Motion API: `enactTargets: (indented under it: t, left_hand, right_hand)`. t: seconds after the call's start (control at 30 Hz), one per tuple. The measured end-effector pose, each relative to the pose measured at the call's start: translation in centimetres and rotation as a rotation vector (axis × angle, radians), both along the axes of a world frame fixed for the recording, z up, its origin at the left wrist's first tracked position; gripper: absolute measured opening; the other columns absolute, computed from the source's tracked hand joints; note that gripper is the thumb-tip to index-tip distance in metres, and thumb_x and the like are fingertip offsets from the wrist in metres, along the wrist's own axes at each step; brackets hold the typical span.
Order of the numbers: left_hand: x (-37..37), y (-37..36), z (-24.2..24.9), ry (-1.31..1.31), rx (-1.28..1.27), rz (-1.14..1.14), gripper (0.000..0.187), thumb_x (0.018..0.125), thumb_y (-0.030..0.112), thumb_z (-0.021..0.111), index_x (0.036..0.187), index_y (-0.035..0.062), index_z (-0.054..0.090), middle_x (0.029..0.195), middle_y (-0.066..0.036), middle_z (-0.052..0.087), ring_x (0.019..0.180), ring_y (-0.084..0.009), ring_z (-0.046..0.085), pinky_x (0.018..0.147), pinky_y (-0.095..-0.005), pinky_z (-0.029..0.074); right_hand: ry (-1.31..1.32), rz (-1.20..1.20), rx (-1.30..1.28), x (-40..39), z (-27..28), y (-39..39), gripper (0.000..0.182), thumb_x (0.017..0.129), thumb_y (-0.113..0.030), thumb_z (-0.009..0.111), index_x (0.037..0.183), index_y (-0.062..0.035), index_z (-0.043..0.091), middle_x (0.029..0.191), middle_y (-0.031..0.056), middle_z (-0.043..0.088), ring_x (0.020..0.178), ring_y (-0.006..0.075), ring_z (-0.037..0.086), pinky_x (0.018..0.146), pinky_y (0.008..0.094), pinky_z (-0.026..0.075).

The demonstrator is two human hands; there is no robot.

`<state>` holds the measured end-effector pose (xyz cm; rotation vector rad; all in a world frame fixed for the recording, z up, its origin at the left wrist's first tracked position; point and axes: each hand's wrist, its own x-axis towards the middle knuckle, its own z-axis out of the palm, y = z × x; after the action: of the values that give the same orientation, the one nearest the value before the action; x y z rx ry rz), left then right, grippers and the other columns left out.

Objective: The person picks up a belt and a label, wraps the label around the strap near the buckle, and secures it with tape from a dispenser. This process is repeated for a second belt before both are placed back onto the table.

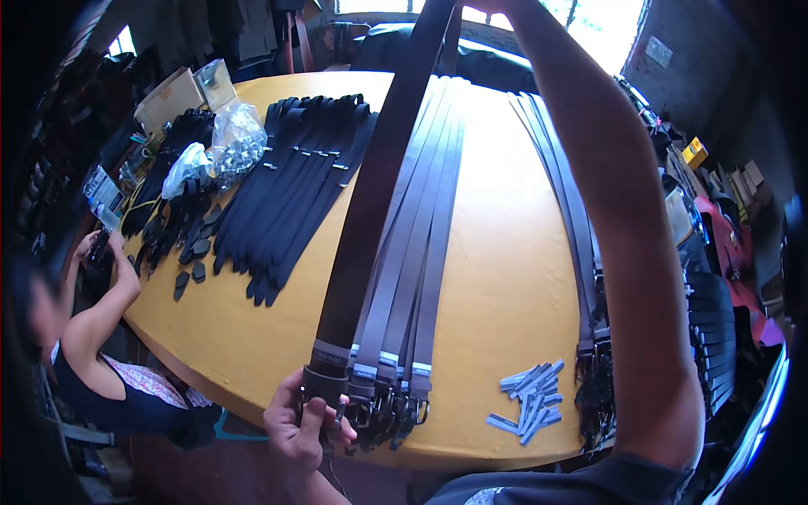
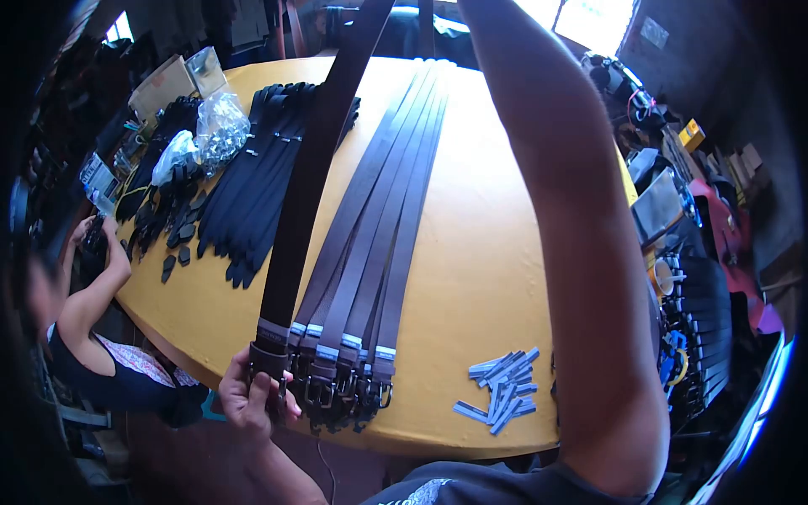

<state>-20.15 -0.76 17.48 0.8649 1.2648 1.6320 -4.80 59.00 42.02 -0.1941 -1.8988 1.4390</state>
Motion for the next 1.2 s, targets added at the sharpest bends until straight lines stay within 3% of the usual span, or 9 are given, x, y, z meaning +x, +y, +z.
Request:
enactTargets:
  t: [0.03, 0.07, 0.13, 0.17, 0.3, 0.47, 0.77, 0.9, 1.2]
  left_hand:
    - [-0.2, 0.7, -0.3, 0.019, -0.013, 0.032, 0.036, 0.093, 0.017, 0.051, 0.120, -0.0061, 0.043, 0.079, -0.016, 0.061, 0.043, -0.0179, 0.057, 0.036, -0.0253, 0.047]
    - [-0.9, 1.0, -0.9, 0.016, -0.089, 0.009, 0.036, 0.093, 0.014, 0.050, 0.122, -0.0063, 0.042, 0.082, -0.014, 0.061, 0.047, -0.0170, 0.059, 0.040, -0.0255, 0.049]
    - [-1.4, 2.2, -1.8, -0.011, -0.156, 0.001, 0.035, 0.093, 0.012, 0.050, 0.123, -0.0064, 0.042, 0.085, -0.012, 0.061, 0.050, -0.0160, 0.060, 0.043, -0.0253, 0.050]
    - [-1.7, 2.6, -2.4, -0.021, -0.195, -0.005, 0.035, 0.093, 0.011, 0.050, 0.123, -0.0064, 0.042, 0.086, -0.012, 0.061, 0.051, -0.0155, 0.061, 0.044, -0.0252, 0.051]
    - [-3.1, 2.8, -6.5, -0.018, -0.357, 0.006, 0.038, 0.092, 0.006, 0.053, 0.125, -0.0067, 0.040, 0.090, -0.011, 0.062, 0.053, -0.0135, 0.061, 0.047, -0.0245, 0.052]
    - [-3.3, 0.6, -7.4, 0.242, -0.507, 0.080, 0.042, 0.090, 0.009, 0.058, 0.129, 0.0002, 0.045, 0.078, -0.005, 0.058, 0.053, -0.0108, 0.060, 0.045, -0.0214, 0.048]
    - [-2.5, -1.5, -7.4, 0.481, -0.546, 0.001, 0.040, 0.088, 0.016, 0.061, 0.125, 0.0027, 0.052, 0.082, -0.007, 0.063, 0.060, -0.0091, 0.058, 0.046, -0.0237, 0.051]
    - [-1.7, -2.9, -8.7, 1.021, -0.517, 0.137, 0.048, 0.083, 0.030, 0.067, 0.124, 0.0075, 0.056, 0.095, -0.015, 0.061, 0.088, -0.0283, 0.062, 0.082, -0.0393, 0.047]
    - [0.0, -3.4, -9.6, 1.149, -0.421, 0.339, 0.053, 0.082, 0.027, 0.069, 0.124, -0.0003, 0.052, 0.114, -0.019, 0.052, 0.106, -0.0349, 0.052, 0.092, -0.0410, 0.041]
  right_hand:
    - [0.029, -0.144, -0.037, -0.5, -2.6, -0.9, 0.022, 0.088, -0.010, 0.056, 0.104, 0.0039, 0.060, 0.098, 0.0155, 0.064, 0.093, 0.0260, 0.062, 0.082, 0.0346, 0.050]
    - [-0.051, 0.172, 0.010, 1.1, -5.7, 2.0, 0.033, 0.089, -0.015, 0.056, 0.118, -0.0002, 0.051, 0.107, 0.0173, 0.060, 0.100, 0.0284, 0.061, 0.086, 0.0385, 0.049]
    - [-0.386, -0.528, -0.343, -2.1, -9.6, -1.7, 0.053, 0.085, -0.026, 0.065, 0.131, -0.0096, 0.046, 0.116, 0.0166, 0.057, 0.110, 0.0324, 0.057, 0.085, 0.0459, 0.050]
    - [-0.575, -0.744, -0.091, -2.7, -13.2, -3.2, 0.062, 0.082, -0.036, 0.068, 0.132, -0.0086, 0.045, 0.120, 0.0160, 0.054, 0.113, 0.0316, 0.054, 0.082, 0.0444, 0.051]
    - [-0.883, -0.658, -0.290, -3.0, -24.9, -9.0, 0.078, 0.076, -0.042, 0.073, 0.137, -0.0092, 0.037, 0.117, 0.0145, 0.056, 0.095, 0.0256, 0.060, 0.080, 0.0390, 0.050]
    - [-0.493, -0.520, -0.477, 0.1, -34.3, -20.7, 0.067, 0.083, -0.040, 0.068, 0.135, -0.0063, 0.041, 0.102, 0.0103, 0.062, 0.085, 0.0164, 0.062, 0.071, 0.0284, 0.050]
    - [-0.269, -0.504, -0.650, 11.0, -35.2, -37.2, 0.046, 0.091, -0.022, 0.061, 0.129, -0.0021, 0.047, 0.110, 0.0091, 0.061, 0.087, 0.0138, 0.063, 0.077, 0.0289, 0.051]
    - [-0.182, -0.500, -0.592, 16.8, -36.2, -42.7, 0.037, 0.090, -0.016, 0.061, 0.123, -0.0008, 0.053, 0.107, 0.0095, 0.062, 0.085, 0.0137, 0.063, 0.074, 0.0271, 0.051]
    - [-0.439, -0.837, -0.243, 28.4, -30.6, -50.8, 0.036, 0.086, -0.014, 0.064, 0.116, 0.0046, 0.056, 0.096, 0.0128, 0.067, 0.079, 0.0119, 0.064, 0.069, 0.0252, 0.052]
